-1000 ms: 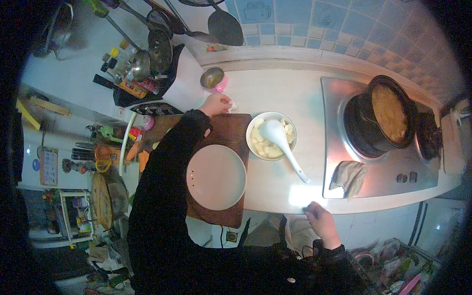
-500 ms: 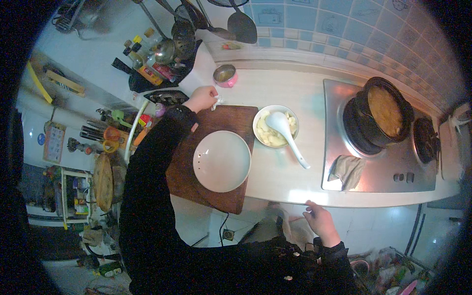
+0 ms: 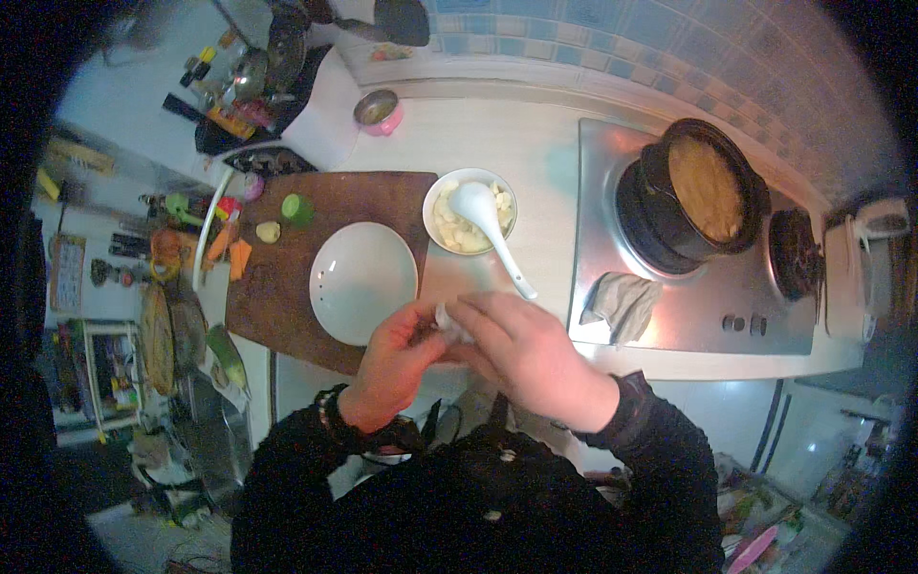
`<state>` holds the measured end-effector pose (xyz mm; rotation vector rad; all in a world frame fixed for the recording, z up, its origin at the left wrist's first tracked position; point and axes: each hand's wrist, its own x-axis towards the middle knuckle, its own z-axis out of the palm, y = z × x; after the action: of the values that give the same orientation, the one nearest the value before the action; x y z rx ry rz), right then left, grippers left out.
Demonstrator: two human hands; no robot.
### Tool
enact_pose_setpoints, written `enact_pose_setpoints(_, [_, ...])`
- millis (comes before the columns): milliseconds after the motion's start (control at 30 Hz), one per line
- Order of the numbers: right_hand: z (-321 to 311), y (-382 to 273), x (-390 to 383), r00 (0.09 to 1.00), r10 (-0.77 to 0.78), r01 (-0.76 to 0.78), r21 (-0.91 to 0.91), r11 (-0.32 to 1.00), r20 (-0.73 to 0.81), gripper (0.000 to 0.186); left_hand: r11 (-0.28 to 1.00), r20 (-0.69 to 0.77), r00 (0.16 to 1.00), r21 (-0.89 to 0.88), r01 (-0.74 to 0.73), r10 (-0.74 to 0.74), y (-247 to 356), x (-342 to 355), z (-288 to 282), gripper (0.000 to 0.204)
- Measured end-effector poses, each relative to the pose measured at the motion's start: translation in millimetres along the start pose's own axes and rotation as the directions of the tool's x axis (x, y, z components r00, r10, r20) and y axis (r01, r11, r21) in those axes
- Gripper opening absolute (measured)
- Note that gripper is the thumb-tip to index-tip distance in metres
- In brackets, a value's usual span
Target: The person stirs a pot on the stove, adds water from a kettle, and wipes the countertop with a cloth. They handle a bowl, ladle, and kettle while preparing food in a home kitchen.
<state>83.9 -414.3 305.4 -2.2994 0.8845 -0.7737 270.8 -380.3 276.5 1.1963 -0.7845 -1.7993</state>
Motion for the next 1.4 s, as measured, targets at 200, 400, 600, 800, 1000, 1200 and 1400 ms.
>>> enact_pose_setpoints(200, [-21,85,82,0.972,0.169,-0.140,0.176,0.974,-0.161,0.021,0.994,-0.008,0.999,-0.104,0.043,-0.045,-43,29,-9,0.045])
enact_pose_setpoints(400, [41,202,234,0.931,0.253,-0.280,0.069,0.958,0.261,0.031,0.987,-0.018,0.999,0.157,0.046,-0.043,-122,53,-20,0.049])
enact_pose_setpoints(600, [136,254,304,0.868,-0.125,0.282,-0.268,0.921,0.481,0.019,0.923,-0.182,0.969,0.316,0.219,-0.168,-155,3,-44,0.048])
enact_pose_setpoints(800, [183,287,310,0.723,-0.111,0.395,-0.275,0.877,0.682,0.012,0.910,-0.321,0.927,0.294,0.292,-0.194,-157,-16,-66,0.046])
enact_pose_setpoints(1000, [137,303,294,0.643,-0.131,0.505,-0.290,0.813,0.755,0.014,0.915,-0.318,0.941,0.337,0.222,-0.111,-166,-13,-74,0.044])
enact_pose_setpoints(1200, [59,329,215,0.769,0.284,0.102,-0.549,0.830,0.573,0.012,0.946,-0.219,0.960,0.233,0.224,-0.174,-169,-12,-85,0.036])
enact_pose_setpoints(1400, [54,330,106,0.819,0.420,-0.146,-0.565,0.812,0.392,0.024,0.930,-0.046,0.998,0.362,0.066,-0.053,-175,-3,-85,0.036])
